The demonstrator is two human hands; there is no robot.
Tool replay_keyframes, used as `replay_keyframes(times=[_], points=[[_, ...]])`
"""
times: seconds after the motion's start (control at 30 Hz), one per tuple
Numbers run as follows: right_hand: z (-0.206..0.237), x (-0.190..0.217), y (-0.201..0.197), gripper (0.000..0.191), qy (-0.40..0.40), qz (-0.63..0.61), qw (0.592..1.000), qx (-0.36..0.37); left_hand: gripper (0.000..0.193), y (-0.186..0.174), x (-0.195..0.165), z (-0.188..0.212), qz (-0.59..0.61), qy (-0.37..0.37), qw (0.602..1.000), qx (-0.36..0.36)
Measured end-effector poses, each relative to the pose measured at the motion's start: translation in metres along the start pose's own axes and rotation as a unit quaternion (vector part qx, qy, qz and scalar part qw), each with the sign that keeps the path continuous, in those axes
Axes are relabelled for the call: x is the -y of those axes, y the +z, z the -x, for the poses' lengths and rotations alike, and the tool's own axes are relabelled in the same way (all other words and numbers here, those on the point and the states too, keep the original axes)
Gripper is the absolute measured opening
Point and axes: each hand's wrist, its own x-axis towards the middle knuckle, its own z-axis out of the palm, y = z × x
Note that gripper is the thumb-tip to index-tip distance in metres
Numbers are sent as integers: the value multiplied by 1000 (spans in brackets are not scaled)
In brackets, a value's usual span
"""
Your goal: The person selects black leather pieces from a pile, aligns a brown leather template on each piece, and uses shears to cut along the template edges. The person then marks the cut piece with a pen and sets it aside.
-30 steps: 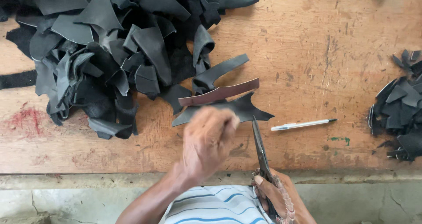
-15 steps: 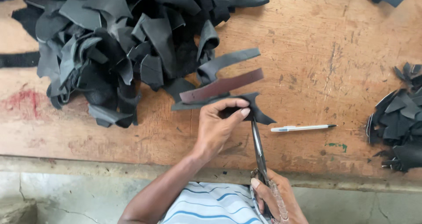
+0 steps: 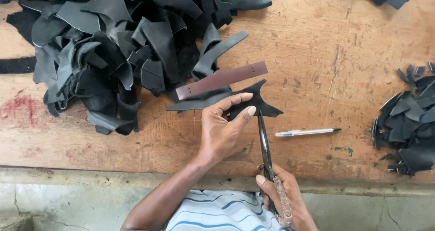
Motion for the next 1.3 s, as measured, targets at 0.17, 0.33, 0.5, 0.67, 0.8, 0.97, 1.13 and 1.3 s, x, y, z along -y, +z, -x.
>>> replay_keyframes(times=[0.17,0.33,0.5,0.67,0.8,0.97,1.13,1.3], points=[[-2,5,1,30,-16,4,1000,-6,27,7,7,0,25,8,1000,8],[-2,12,0,31,-63,-15,998,7,30,12,5,7,16,20,1000,18],[5,19,1,35,-64,-9,998,9,34,11,2,8,12,1,1000,18],[5,23,3,37,-54,8,998,5,34,8,-4,10,9,18,1000,22],[7,23,4,38,-47,32,998,-9,34,5,-8,13,-17,17,999,26],[3,20,9,25,-70,71,994,-47,34,6,-8,14,-6,21,999,26],[-3,15,14,15,-76,57,991,-91,33,7,-7,13,-3,18,1000,24],[-1,11,18,14,-85,-12,994,-73,34,8,-7,13,-11,27,999,25]])
